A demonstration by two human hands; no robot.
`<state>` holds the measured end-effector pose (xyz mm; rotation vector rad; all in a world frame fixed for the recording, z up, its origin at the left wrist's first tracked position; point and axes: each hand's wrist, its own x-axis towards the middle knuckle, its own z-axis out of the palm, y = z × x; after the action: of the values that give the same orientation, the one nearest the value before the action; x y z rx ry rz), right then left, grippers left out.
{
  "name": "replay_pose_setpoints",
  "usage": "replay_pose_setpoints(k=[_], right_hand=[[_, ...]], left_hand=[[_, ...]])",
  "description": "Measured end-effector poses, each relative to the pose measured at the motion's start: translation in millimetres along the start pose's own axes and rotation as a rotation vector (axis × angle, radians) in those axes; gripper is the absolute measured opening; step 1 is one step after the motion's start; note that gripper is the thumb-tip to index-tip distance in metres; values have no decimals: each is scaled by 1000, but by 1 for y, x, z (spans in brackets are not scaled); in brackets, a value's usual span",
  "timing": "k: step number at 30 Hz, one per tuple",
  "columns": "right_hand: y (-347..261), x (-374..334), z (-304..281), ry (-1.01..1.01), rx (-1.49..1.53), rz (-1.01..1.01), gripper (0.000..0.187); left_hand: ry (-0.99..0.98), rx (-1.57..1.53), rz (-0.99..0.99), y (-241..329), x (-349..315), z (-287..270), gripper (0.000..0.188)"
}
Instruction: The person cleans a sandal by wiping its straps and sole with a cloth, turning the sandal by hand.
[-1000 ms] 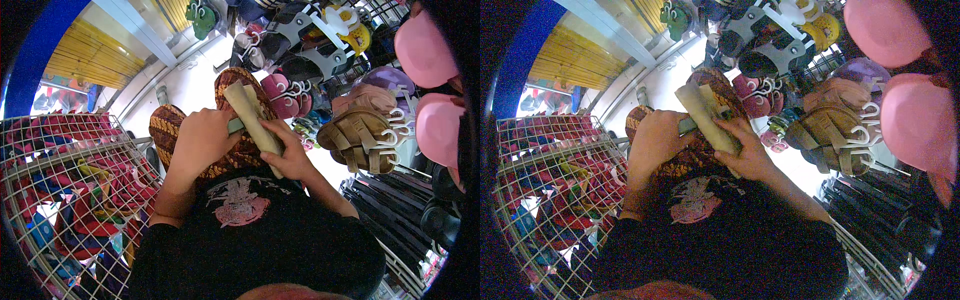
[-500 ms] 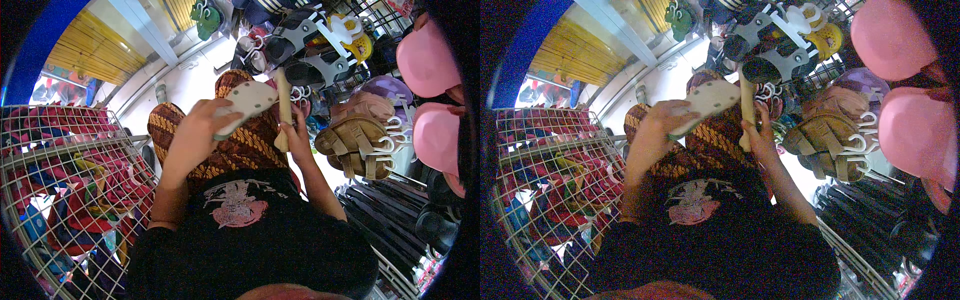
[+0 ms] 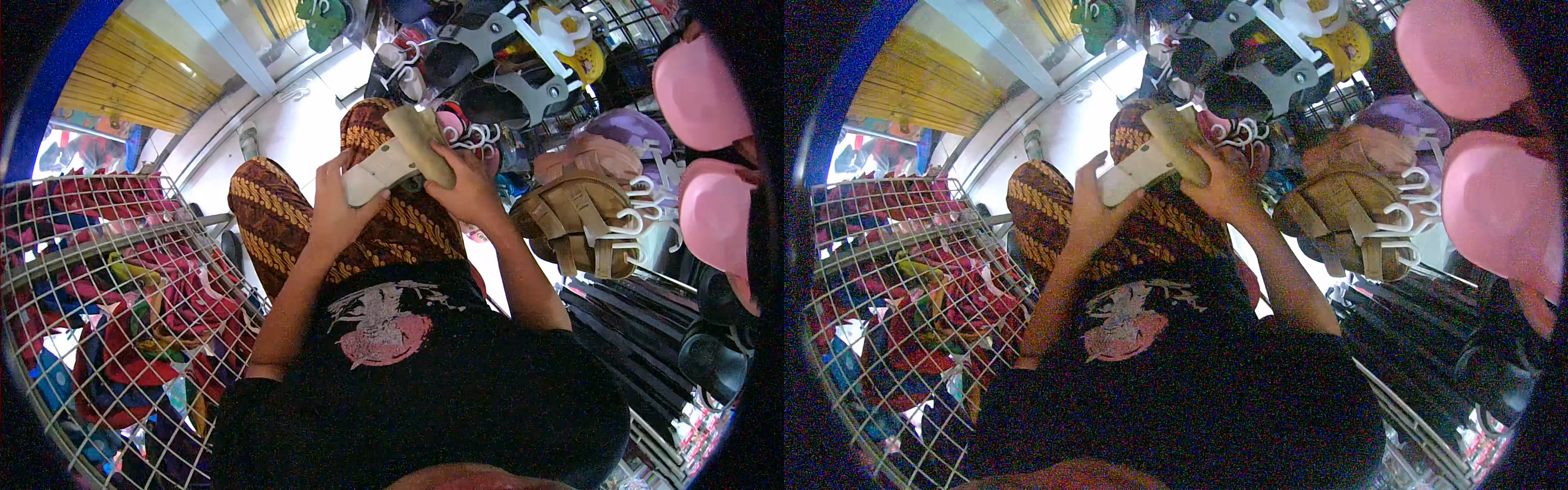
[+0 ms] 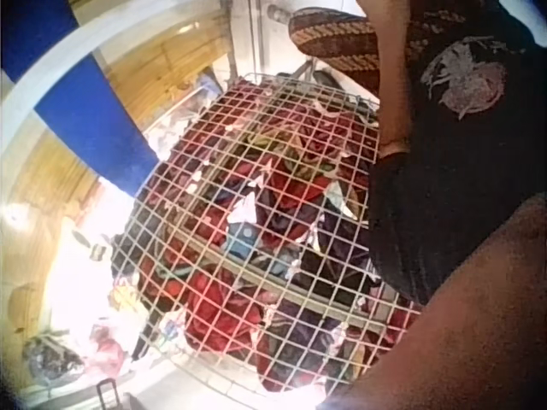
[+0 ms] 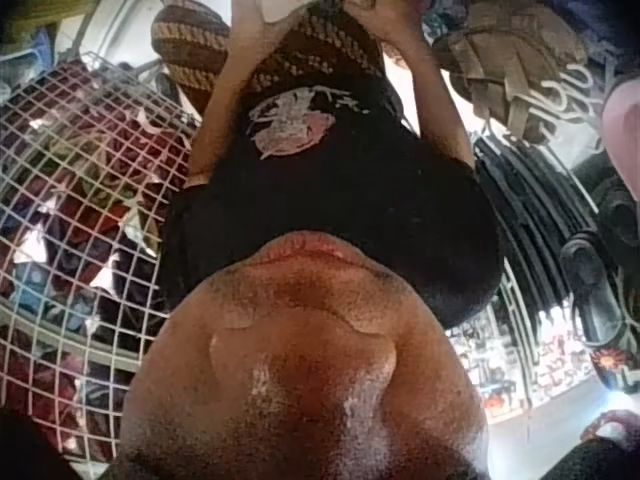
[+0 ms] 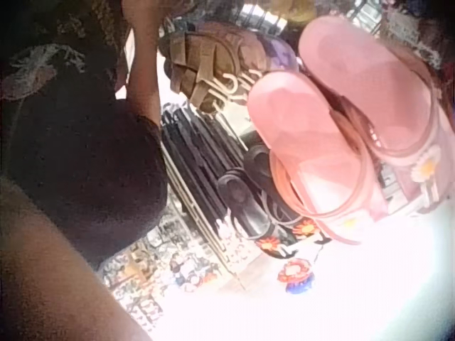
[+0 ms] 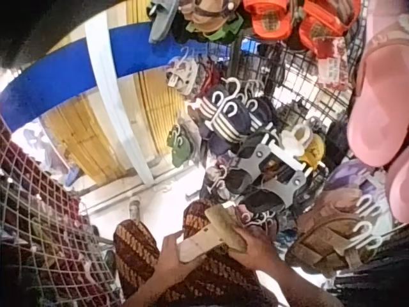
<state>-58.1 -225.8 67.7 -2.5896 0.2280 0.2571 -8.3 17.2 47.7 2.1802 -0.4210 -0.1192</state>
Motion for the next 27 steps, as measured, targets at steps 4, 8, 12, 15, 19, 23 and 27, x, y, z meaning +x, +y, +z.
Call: replay_pose_setpoints(k=[4,8,12,15,19,23,27], right_hand=[[-12,13,6,162,-67,-138,68],[-37,-3,15,109,-199,-318,58],[-21,5,2,69,-8,-121,54],[-9,10,15,198,-64,-84,59],[-33,-14,22,124,21,-288,61],[7,6,16,351,-102,-93,62],[-2,-2,28,301,-65,-166,61]], left_hand=[[-74,-164,-260,-17,-5,10,75],[24,-128,37,-30,-8,19,77],[34,-61,124,-28,-7,18,78],[42,-69,155,-30,-5,21,78],[11,-67,151,-30,-6,21,77],[60,-52,228,-28,-7,23,78],[45,-57,173,-31,-8,25,79]])
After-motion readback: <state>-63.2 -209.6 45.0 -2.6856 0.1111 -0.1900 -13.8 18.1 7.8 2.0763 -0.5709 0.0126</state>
